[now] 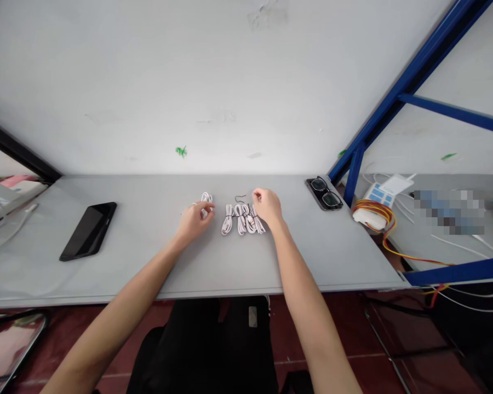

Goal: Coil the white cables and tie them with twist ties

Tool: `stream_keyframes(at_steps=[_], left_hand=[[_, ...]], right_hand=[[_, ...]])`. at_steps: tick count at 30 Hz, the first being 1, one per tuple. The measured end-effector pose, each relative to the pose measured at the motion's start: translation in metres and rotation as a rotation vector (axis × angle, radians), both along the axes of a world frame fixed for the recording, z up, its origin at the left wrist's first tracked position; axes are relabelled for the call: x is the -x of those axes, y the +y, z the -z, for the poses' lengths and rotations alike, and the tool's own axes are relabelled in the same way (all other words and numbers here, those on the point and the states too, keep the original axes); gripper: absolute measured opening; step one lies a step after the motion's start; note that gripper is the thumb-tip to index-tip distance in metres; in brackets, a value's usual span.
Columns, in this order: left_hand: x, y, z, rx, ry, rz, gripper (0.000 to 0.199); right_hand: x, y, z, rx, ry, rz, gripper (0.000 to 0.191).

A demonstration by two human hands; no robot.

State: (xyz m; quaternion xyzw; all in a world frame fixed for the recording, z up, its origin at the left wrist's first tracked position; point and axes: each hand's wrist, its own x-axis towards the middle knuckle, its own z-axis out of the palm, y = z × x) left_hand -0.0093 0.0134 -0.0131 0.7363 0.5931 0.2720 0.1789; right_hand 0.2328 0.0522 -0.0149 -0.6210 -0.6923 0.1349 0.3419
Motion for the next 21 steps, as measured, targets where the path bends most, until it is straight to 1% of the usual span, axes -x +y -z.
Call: stream_keyframes(at_steps=[2, 4, 6, 8, 12, 16, 18, 21], left_hand=[[0.004, 0.002, -0.001, -0.023, 0.062, -0.115, 0.027], [0.005, 0.002, -0.001, -0.012, 0.128, -0.201, 0.039], [0.004, 0.002, -0.001, 0.023, 0.200, -0.241, 0.052], [0.001, 0.003, 0.000, 0.060, 0.273, -0.247, 0.056], [-0.009, 0.008, 0.003, 0.071, 0.382, -0.254, 0.055], [-0.013, 0.014, 0.007, 0.040, 0.435, -0.237, 0.035], [-0.011, 0.015, 0.008, 0.044, 0.423, -0.239, 0.031], [-0.006, 0.017, 0.006, 0.079, 0.337, -0.231, 0.032]], right_hand=[[-0.003, 0.003, 0.002, -0.001, -0.028, 0.051, 0.021], [-0.004, 0.005, 0.002, 0.000, -0.023, 0.069, 0.020], [-0.003, 0.004, 0.001, -0.013, 0.003, 0.064, 0.021], [0.000, 0.001, -0.001, -0.032, 0.042, 0.034, 0.022], [0.010, -0.007, -0.008, -0.051, 0.090, -0.066, 0.022], [0.018, -0.013, -0.010, -0.040, 0.085, -0.143, 0.020], [0.021, -0.015, -0.011, -0.055, 0.046, -0.166, 0.020], [0.026, -0.018, -0.013, -0.141, -0.020, -0.191, 0.020]])
